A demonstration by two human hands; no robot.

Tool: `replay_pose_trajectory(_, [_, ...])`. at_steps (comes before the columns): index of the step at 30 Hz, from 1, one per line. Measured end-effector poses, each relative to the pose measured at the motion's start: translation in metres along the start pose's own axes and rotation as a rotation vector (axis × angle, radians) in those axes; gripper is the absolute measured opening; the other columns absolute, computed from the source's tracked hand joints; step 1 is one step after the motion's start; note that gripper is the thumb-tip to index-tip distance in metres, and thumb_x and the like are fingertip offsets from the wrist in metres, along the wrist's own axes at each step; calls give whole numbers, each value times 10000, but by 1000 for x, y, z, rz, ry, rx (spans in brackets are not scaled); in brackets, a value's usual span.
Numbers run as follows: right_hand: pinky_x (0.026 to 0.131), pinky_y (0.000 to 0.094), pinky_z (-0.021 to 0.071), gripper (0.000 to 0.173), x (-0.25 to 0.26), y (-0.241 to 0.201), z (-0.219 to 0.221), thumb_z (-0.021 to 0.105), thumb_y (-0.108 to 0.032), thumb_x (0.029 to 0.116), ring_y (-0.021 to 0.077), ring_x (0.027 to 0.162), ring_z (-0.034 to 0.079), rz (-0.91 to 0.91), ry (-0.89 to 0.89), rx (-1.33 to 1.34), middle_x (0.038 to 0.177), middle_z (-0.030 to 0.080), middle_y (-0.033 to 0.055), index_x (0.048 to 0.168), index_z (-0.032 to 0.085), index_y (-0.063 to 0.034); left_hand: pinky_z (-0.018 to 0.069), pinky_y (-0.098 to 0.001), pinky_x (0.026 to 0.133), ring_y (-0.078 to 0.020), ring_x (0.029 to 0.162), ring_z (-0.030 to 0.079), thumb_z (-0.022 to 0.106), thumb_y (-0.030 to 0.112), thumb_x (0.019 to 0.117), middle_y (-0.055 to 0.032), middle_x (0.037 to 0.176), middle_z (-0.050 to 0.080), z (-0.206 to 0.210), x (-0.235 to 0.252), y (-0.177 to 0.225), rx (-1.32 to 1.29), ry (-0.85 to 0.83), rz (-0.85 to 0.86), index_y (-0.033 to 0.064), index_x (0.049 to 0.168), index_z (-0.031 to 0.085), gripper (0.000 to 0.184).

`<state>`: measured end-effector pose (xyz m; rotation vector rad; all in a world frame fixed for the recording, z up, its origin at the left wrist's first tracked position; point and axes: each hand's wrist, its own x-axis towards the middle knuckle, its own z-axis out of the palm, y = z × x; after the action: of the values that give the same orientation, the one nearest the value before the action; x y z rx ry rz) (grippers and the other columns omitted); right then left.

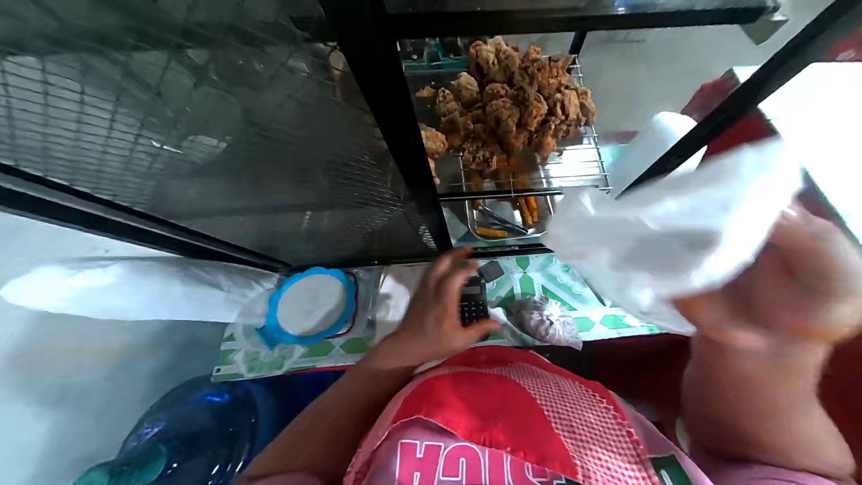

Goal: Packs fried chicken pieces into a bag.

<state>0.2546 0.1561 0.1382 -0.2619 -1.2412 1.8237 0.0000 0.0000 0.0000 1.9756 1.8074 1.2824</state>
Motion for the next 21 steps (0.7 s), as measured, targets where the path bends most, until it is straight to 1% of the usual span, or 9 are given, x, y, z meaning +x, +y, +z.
replay_pose_trajectory(3, [753,323,625,278,24,33,20,358,-218,1085,118,772,706,15,198,224,839,701,-6,1001,620,-178,364,-473,1184,-303,1468,376,808,622,769,-180,1550,410,49,8,-2,-56,-30,194,206,1434,476,852])
replay_pose_trajectory(5, [871,375,626,365,35,51,23,288,-224,1115,163,822,738,55,341,367,806,712,22,969,613,-142,392,-500,1154,-378,1439,409,865,480,751,-249,1524,427,68,12,-4,-46,-7,233,184,1364,583,737])
replay_pose_trajectory(8, [968,423,595,356,38,72,17,249,-253,1131,230,941,745,126,472,448,891,702,81,1054,559,-96,561,-414,955,-341,1129,658,760,141,846,-254,1268,625,79,16,-14,-8,20,201,59,1198,687,368])
replay_pose_trajectory(11, [940,453,610,318,31,86,0,250,-254,1139,259,951,745,196,540,339,983,706,102,1160,516,-82,578,-321,860,-219,935,705,592,56,941,-136,979,725,65,14,-13,-94,-62,163,32,977,743,158])
replay_pose_trajectory(13, [915,437,618,255,23,97,-24,297,-215,1120,236,940,744,284,434,113,1005,715,91,1174,509,-82,572,-294,860,-154,936,696,605,63,941,-117,975,727,49,12,-10,-273,-222,20,11,975,733,143])
replay_pose_trajectory(15, [881,410,629,239,12,108,-52,436,-149,1056,211,929,746,347,239,-377,1062,731,92,1257,533,-63,558,-241,823,-77,887,660,627,66,920,-89,957,702,36,11,-8,-433,-323,-162,-16,980,710,131])
replay_pose_trajectory(17, [848,450,620,474,1,117,-69,623,-207,1018,229,947,743,231,110,-938,1203,715,131,1422,466,-15,558,-216,769,-31,817,641,627,54,918,-57,925,683,25,15,-6,-505,-333,-340,-43,994,670,131])
replay_pose_trajectory(19, [782,420,618,554,-12,123,-68,674,-275,969,206,899,717,51,46,-1048,1186,680,174,1379,479,41,545,-196,726,-3,769,619,611,63,929,-10,887,659,19,21,-3,-508,-296,-486,-30,1006,644,125])
replay_pose_trajectory(21, [853,369,595,478,-25,131,-52,708,-398,951,177,1007,673,-142,-137,-937,1198,642,168,1214,593,-17,549,-199,728,-4,775,626,610,67,936,4,891,654,20,26,-2,-503,-266,-580,-19,1022,634,123])
